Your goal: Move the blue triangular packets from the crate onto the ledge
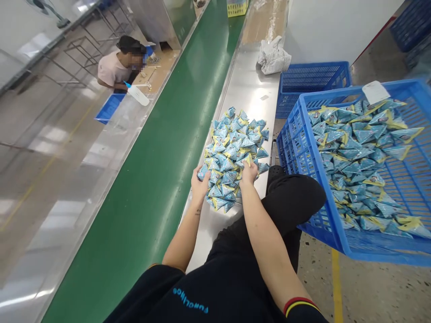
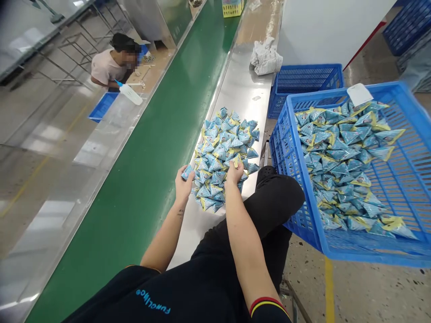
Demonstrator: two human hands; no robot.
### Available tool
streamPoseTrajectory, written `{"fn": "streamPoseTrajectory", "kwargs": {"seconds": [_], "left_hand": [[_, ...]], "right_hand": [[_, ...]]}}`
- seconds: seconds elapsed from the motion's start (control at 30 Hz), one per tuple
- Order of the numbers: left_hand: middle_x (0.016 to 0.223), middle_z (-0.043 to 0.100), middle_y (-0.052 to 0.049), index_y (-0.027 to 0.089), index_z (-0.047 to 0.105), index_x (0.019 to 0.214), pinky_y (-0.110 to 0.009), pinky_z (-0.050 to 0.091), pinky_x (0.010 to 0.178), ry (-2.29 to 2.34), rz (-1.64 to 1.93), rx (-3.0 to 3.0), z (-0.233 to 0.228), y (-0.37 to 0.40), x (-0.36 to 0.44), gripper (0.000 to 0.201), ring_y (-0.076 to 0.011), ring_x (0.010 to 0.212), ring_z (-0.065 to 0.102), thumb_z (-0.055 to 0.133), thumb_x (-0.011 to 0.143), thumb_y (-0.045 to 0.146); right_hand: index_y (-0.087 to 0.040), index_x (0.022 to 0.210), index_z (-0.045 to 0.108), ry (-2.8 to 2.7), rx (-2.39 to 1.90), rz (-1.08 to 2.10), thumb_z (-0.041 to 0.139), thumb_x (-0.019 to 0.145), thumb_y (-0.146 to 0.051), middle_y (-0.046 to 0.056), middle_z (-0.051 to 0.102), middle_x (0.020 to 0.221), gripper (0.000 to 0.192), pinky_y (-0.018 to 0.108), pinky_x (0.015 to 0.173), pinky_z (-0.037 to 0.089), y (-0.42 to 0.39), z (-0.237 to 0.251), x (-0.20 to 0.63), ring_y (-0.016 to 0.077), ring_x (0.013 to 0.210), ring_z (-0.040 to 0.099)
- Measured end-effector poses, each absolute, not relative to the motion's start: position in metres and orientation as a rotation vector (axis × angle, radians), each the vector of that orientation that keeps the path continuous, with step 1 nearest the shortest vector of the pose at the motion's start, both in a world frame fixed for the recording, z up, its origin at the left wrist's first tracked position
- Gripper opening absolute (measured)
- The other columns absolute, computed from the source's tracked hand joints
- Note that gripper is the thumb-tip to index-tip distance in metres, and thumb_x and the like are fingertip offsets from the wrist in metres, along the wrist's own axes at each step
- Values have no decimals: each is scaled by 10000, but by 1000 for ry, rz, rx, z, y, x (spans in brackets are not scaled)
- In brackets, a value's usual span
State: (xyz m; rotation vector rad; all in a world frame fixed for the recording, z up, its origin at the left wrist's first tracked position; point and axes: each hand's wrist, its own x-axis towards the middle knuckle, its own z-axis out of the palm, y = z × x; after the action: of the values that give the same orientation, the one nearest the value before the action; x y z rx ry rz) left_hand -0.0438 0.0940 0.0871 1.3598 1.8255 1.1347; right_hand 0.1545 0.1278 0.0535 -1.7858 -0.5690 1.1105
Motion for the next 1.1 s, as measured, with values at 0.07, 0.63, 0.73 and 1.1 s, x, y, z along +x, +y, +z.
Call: {"fn": "streamPoseTrajectory", "kwargs": {"seconds": [0.07,0.63,0.73,1.1], "left_hand": [[1270,738,-104,212,649,1266,-374,563,1041,1834,1079,1384,94,117,-47,455,-244,1147,709,708,891,463],[1328,722,-165,197,640,1379,-534,379,1187,1816,370,1810,89,190,-8,552,-352,1303,628,757,875,387],[1325,710,-170,166,642,1356,-473,455,1147,1738,485,1833,98,188,-23,543,-304,1201,677,743,865,376],[1314,674,-147,232,702,1264,-486,582,1006,910,1102,2361,104,24,30,389,-314,1203,683,676,919,409]], "right_hand": [[-191,1530,414,-475,-1804,1112,458,968,-377,185,606,1384,594,458,1050,557,117,54,155,338,1364,563],[-230,834,633,-560,-1232,1337,697,764,-418,-22,618,668,211,290,565,521,-41,113,135,163,557,579],[-227,869,668,-755,-1214,1213,678,869,-354,6,670,746,127,296,571,547,-63,135,163,174,599,630],[-208,775,594,-217,-1859,244,725,905,-294,-21,586,701,203,316,580,409,-92,187,507,118,571,554]]}}
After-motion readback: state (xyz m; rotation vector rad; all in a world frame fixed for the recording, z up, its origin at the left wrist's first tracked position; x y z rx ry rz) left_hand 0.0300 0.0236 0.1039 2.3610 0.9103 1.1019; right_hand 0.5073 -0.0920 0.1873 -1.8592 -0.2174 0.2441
